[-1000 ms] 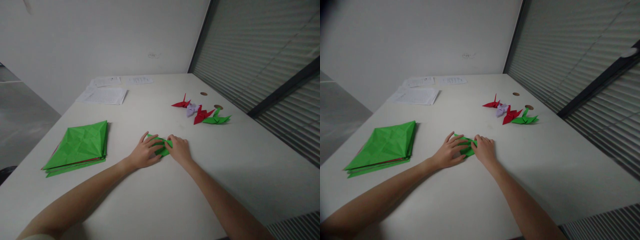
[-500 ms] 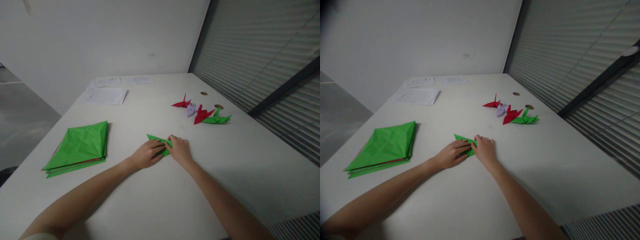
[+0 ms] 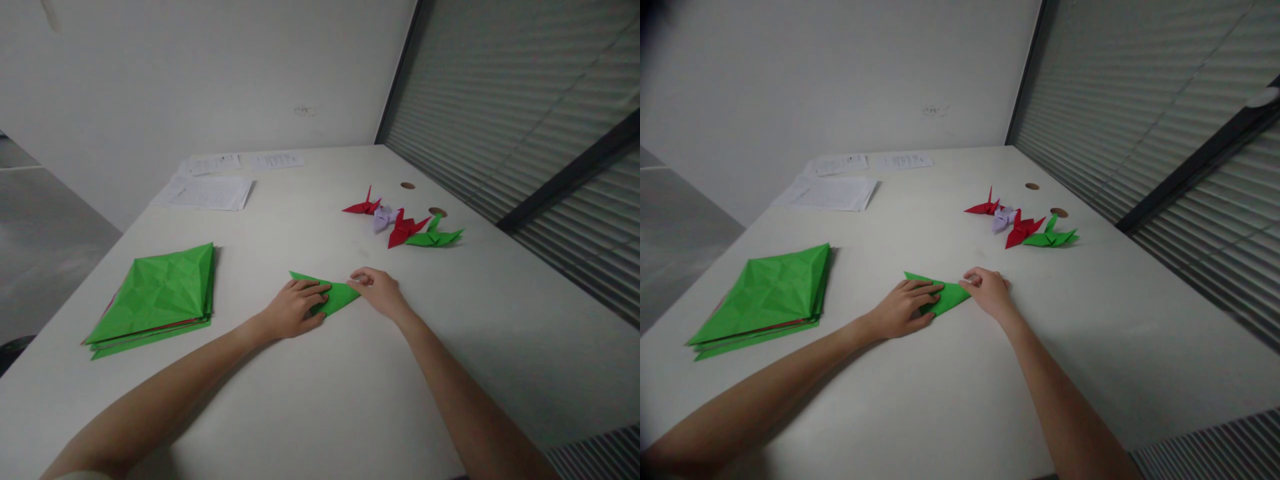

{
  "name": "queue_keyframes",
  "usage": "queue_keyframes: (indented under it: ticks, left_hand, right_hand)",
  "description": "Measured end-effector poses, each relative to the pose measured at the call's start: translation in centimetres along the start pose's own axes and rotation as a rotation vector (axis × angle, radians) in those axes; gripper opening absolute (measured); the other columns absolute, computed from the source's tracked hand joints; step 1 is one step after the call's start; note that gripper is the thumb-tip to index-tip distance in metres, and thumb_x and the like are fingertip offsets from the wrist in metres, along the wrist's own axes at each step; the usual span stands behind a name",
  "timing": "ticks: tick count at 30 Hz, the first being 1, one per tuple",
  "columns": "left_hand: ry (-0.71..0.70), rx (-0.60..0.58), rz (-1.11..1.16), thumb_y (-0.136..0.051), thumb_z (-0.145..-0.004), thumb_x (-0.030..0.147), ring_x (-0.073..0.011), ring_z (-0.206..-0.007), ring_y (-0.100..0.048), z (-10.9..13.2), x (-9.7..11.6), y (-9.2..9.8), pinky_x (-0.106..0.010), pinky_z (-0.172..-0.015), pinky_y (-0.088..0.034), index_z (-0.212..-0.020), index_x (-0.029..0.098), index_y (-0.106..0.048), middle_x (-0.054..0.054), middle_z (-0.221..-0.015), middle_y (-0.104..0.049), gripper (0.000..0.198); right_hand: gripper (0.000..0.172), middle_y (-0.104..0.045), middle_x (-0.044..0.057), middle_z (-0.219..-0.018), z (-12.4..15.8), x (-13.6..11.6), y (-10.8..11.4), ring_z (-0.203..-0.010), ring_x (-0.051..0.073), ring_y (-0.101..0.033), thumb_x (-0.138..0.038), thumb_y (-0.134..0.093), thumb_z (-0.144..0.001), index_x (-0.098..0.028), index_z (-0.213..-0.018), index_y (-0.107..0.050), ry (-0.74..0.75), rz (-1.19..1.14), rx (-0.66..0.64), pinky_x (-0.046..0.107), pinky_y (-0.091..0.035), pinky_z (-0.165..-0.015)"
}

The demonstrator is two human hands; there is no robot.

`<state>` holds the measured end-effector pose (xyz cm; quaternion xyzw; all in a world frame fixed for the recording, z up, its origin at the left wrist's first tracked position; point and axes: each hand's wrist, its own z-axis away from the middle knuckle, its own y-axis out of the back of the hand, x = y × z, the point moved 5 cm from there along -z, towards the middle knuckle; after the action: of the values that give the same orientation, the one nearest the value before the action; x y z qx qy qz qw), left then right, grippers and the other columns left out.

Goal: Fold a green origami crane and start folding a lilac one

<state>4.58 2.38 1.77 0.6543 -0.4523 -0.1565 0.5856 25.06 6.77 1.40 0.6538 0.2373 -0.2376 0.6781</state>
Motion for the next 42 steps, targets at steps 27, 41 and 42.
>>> queue_keyframes:
  ticks: [27, 41, 42]
  left_hand:
    - [0.027, -0.018, -0.008, -0.057, -0.089, 0.035, -0.0287, -0.125, -0.05, 0.0, -0.1, 0.0, -0.046, -0.102, -0.041, -0.115, 0.02, -0.064, -0.007, -0.14, -0.055, 0.031]
    - [0.032, -0.012, 0.01, -0.057, -0.089, 0.036, -0.0284, -0.125, -0.051, 0.0, -0.2, 0.1, -0.046, -0.1, -0.042, -0.117, 0.021, -0.064, -0.006, -0.14, -0.056, 0.032]
    - [0.03, -0.011, 0.012, -0.057, -0.089, 0.036, -0.0283, -0.125, -0.051, 0.0, -0.2, 0.1, -0.046, -0.101, -0.042, -0.117, 0.021, -0.064, -0.006, -0.14, -0.056, 0.032]
  right_hand:
    - [0.028, -0.062, 0.008, -0.093, 0.1, 0.6, 0.9, -0.099, 0.029, -0.054, -0.051, -0.062, -0.082, -0.026, -0.077, -0.073, -0.069, 0.252, 0.096, 0.042, -0.037, -0.087]
    - [0.018, -0.055, 0.009, -0.101, -0.1, 2.2, 1.6, -0.105, 0.033, -0.05, -0.044, -0.074, -0.073, -0.026, -0.075, -0.071, -0.096, 0.374, 0.022, 0.048, -0.036, -0.09]
    - [0.015, -0.056, 0.009, -0.103, -0.1, 2.3, 1.8, -0.106, 0.033, -0.05, -0.041, -0.073, -0.074, -0.026, -0.077, -0.072, -0.103, 0.375, 0.012, 0.048, -0.036, -0.09]
